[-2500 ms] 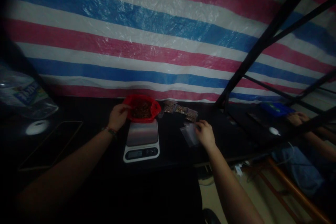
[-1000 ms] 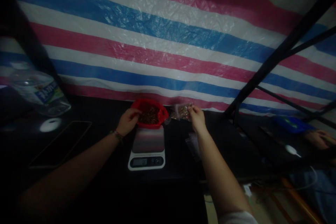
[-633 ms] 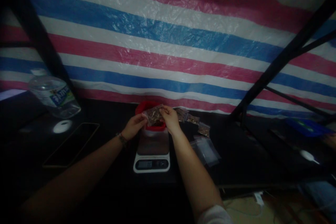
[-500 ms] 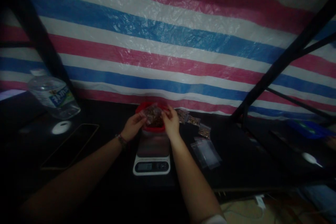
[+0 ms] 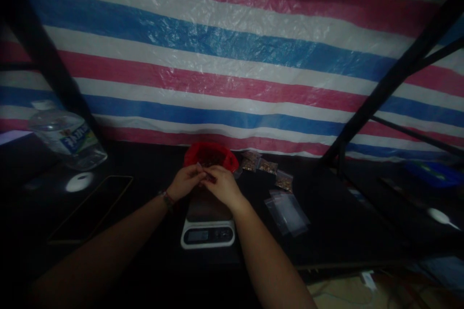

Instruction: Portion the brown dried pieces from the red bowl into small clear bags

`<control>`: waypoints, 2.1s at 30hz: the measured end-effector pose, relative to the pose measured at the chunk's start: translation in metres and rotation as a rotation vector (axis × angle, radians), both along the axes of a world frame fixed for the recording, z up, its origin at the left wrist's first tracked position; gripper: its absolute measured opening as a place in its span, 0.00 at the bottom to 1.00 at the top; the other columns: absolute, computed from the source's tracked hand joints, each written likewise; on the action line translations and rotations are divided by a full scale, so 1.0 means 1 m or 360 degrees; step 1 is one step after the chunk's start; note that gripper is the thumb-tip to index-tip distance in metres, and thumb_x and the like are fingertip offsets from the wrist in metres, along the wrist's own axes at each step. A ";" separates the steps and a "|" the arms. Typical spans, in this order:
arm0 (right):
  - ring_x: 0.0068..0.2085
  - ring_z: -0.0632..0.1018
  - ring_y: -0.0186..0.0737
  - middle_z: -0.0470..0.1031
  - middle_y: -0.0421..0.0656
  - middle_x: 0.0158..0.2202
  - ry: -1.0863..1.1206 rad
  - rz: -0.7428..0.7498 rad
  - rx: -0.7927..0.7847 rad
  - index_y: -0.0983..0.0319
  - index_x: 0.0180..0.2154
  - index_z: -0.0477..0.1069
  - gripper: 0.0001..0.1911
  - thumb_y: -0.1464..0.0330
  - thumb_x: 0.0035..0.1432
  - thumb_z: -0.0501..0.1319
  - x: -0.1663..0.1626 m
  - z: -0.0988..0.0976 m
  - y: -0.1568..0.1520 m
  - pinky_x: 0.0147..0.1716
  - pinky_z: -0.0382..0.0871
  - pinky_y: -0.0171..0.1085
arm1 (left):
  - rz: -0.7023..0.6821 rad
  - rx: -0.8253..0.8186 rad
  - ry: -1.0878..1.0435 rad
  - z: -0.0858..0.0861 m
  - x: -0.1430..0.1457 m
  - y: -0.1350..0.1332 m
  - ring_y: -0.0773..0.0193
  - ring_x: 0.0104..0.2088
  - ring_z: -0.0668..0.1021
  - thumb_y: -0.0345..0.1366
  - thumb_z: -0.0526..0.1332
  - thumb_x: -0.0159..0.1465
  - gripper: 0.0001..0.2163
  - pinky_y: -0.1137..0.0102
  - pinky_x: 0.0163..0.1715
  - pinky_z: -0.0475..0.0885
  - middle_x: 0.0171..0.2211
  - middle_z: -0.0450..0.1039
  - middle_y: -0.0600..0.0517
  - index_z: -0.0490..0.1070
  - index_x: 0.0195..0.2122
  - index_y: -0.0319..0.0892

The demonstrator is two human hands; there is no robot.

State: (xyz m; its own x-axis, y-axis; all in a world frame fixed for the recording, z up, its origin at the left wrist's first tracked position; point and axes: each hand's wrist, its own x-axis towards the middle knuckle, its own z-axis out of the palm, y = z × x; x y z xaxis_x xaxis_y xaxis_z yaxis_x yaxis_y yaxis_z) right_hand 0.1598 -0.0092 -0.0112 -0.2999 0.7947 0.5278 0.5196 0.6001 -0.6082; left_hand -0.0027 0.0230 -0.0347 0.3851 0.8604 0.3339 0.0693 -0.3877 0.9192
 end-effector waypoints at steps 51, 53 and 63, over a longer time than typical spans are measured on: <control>0.30 0.70 0.35 0.68 0.40 0.25 -0.0002 -0.0221 0.0093 0.61 0.22 0.66 0.09 0.73 0.53 0.54 0.007 0.007 -0.002 0.32 0.63 0.34 | 0.0499 0.0677 0.0351 0.019 0.001 -0.012 0.64 0.33 0.73 0.30 0.53 0.57 0.09 0.71 0.36 0.67 0.30 0.73 0.50 0.69 0.22 0.40; 0.38 0.72 0.38 0.72 0.43 0.33 0.0205 -0.0223 0.0153 0.61 0.29 0.70 0.07 0.72 0.55 0.53 0.007 0.005 0.000 0.40 0.66 0.36 | 0.0556 0.0679 0.0261 0.021 -0.002 -0.012 0.63 0.36 0.74 0.30 0.53 0.58 0.09 0.70 0.38 0.68 0.34 0.74 0.49 0.71 0.27 0.40; 0.43 0.77 0.40 0.74 0.48 0.46 0.1012 0.0019 -0.0595 0.60 0.52 0.63 0.24 0.66 0.51 0.59 0.012 -0.016 0.019 0.38 0.73 0.38 | 0.0616 0.0552 0.0120 0.014 -0.007 -0.009 0.66 0.31 0.75 0.36 0.52 0.63 0.10 0.73 0.32 0.68 0.31 0.74 0.50 0.71 0.33 0.39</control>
State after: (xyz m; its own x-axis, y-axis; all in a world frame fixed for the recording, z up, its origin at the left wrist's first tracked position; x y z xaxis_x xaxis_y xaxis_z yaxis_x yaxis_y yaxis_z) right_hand 0.1714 0.0102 -0.0276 -0.0359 0.9542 0.2970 -0.0067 0.2969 -0.9549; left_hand -0.0094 0.0141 -0.0211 0.0948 0.7882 0.6081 0.3286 -0.6014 0.7283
